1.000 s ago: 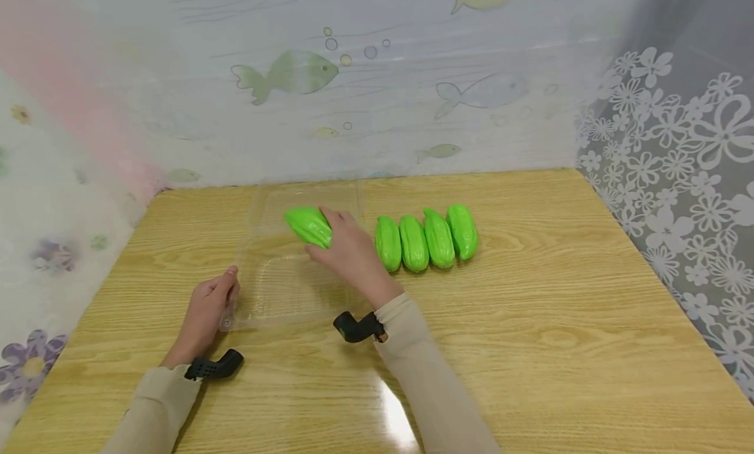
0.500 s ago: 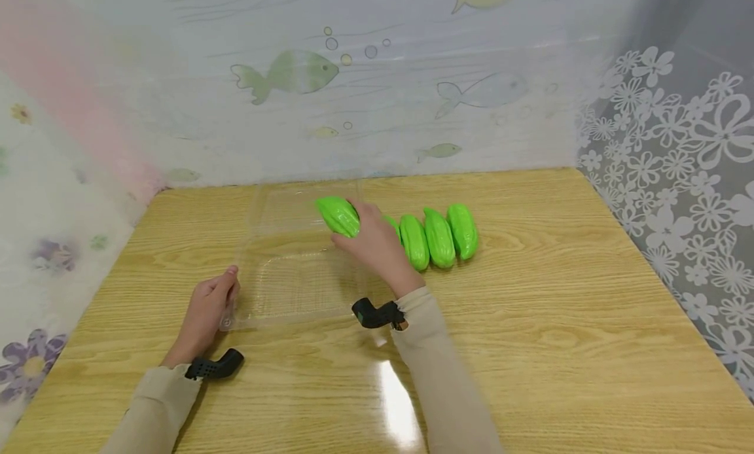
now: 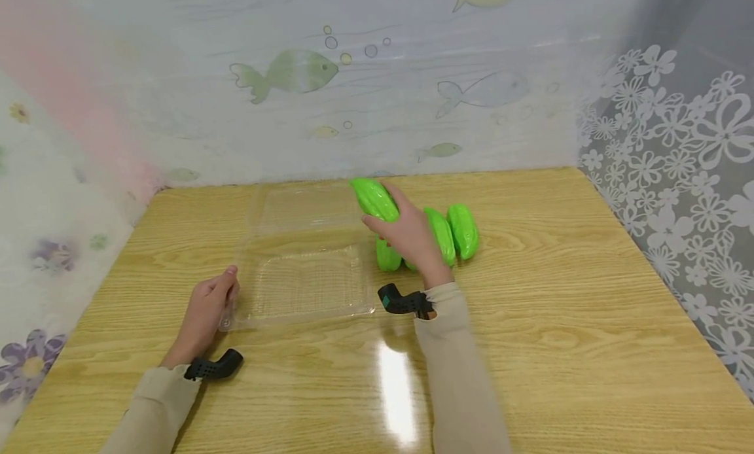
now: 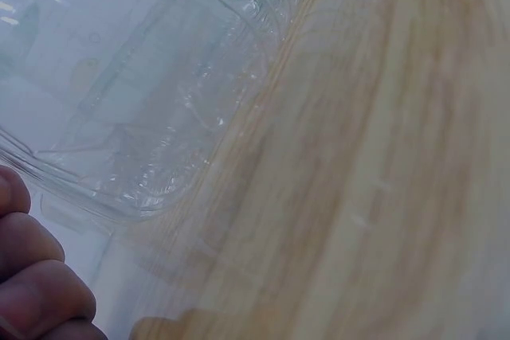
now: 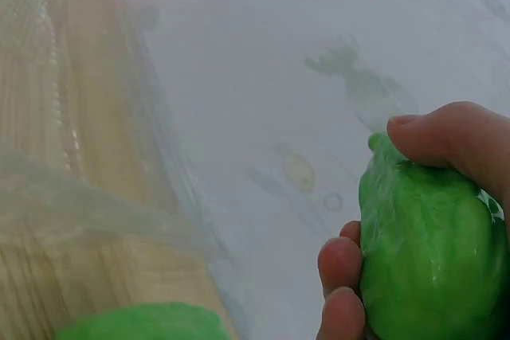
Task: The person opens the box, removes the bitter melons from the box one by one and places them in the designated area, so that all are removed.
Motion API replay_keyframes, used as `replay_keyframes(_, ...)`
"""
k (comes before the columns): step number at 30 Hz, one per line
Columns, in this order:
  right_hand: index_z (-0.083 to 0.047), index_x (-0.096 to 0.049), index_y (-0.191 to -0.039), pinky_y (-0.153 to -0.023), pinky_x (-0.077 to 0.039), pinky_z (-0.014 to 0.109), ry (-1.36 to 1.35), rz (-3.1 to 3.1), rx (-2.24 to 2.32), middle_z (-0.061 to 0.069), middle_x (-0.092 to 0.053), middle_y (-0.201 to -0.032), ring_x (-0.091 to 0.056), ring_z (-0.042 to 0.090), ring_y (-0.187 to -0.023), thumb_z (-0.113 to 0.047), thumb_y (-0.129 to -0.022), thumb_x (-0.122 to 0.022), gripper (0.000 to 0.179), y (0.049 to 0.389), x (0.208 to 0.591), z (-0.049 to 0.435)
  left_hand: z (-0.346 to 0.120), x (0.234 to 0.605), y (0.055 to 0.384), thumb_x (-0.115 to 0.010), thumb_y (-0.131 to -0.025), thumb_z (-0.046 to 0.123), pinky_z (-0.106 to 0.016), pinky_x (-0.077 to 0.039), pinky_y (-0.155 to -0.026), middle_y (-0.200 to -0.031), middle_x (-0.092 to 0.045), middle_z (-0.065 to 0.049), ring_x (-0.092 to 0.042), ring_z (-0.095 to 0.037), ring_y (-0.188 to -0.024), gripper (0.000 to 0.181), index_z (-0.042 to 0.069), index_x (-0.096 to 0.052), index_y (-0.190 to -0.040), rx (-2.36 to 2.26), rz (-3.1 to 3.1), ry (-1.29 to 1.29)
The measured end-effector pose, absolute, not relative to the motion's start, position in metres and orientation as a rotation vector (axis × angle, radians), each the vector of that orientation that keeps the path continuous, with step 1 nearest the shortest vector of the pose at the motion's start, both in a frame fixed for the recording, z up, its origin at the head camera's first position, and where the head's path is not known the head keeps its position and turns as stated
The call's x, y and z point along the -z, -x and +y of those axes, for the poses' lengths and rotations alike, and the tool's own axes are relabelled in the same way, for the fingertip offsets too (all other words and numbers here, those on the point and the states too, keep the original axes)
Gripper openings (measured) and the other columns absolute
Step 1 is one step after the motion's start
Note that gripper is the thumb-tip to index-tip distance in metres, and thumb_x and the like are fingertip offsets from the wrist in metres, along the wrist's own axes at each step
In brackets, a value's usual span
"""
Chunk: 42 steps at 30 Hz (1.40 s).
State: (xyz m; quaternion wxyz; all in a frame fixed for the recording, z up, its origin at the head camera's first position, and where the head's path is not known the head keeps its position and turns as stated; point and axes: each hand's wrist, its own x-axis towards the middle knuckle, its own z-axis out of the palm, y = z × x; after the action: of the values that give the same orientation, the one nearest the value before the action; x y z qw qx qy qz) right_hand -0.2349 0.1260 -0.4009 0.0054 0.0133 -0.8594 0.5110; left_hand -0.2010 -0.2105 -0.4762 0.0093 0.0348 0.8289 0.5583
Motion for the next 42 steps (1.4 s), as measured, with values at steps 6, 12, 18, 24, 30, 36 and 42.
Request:
replay_keyframes(6,-0.041,-0.026,-0.135,-0.066,-0.044,0.038,0.026,-2.661,-1.57,0.003,-0.048,-0.118,-0.059,0.025,-0.076,-0.054,-0.076,-0.062,0.07,0.236,0.4,0.145,-0.209,0.473,0.199,-0.036,-0.094,0.045,-0.032,-0.026,-0.039,-0.046,-0.03,0.0,-0.027,-0.014,-0.039,0.057,0.002,-0.038,-0.057,-1.734,2.596,-0.112)
replay_keyframes(12,-0.032,-0.025,-0.138,-0.064,-0.047,0.041,0.101,-2.597,-1.56,0.006,-0.049,-0.116,-0.058,0.025,-0.072,-0.054,-0.079,-0.059,0.072,0.234,0.4,0.16,-0.211,0.477,0.202,-0.036,-0.094,0.046,-0.032,-0.027,-0.039,-0.046,-0.03,0.0,-0.028,-0.015,-0.04,0.057,0.002,-0.038,-0.057,-1.733,2.592,-0.096)
replay_keyframes(18,-0.03,-0.025,-0.139,-0.063,-0.049,0.04,0.142,-2.519,-1.627,0.009,-0.048,-0.114,-0.054,0.026,-0.082,-0.053,-0.08,-0.058,0.071,0.233,0.4,0.172,-0.218,0.496,0.211,-0.037,-0.092,0.05,-0.031,-0.027,-0.04,-0.046,-0.03,-0.001,-0.028,-0.017,-0.041,0.059,0.003,-0.038,-0.057,-1.746,2.58,-0.09)
replay_keyframes(24,-0.029,-0.025,-0.139,-0.061,-0.048,0.039,0.198,-2.421,-1.622,0.008,-0.05,-0.106,-0.057,0.025,-0.072,-0.052,-0.081,-0.057,0.069,0.23,0.402,0.184,-0.22,0.503,0.214,-0.036,-0.089,0.055,-0.032,-0.026,-0.04,-0.047,-0.029,-0.003,-0.027,-0.018,-0.041,0.062,0.002,-0.037,-0.057,-1.748,2.589,-0.109)
replay_keyframes(30,-0.029,-0.022,-0.139,-0.074,-0.045,0.04,0.267,-2.4,-1.588,0.007,-0.044,-0.12,-0.05,0.021,-0.094,-0.055,-0.081,-0.054,0.071,0.228,0.406,0.198,-0.22,0.502,0.214,-0.037,-0.089,0.056,-0.032,-0.026,-0.041,-0.047,-0.029,-0.004,-0.027,-0.02,-0.041,0.062,0.003,-0.037,-0.058,-1.745,2.608,-0.092)
replay_keyframes(36,-0.028,-0.023,-0.14,-0.081,-0.041,0.043,0.361,-2.354,-1.563,0.006,-0.039,-0.129,-0.046,0.022,-0.102,-0.054,-0.081,-0.055,0.071,0.226,0.411,0.21,-0.217,0.493,0.209,-0.037,-0.091,0.052,-0.033,-0.027,-0.039,-0.046,-0.029,-0.002,-0.027,-0.017,-0.04,0.059,0.003,-0.037,-0.058,-1.755,2.575,-0.091)
replay_keyframes(42,-0.024,-0.027,-0.139,-0.082,-0.041,0.038,0.451,-2.315,-1.494,0.005,-0.037,-0.131,-0.044,0.02,-0.105,-0.055,-0.081,-0.054,0.071,0.225,0.415,0.22,-0.211,0.477,0.201,-0.037,-0.093,0.047,-0.034,-0.027,-0.039,-0.046,-0.028,-0.001,-0.026,-0.014,-0.039,0.057,0.002,-0.036,-0.057,-1.755,2.566,-0.083)
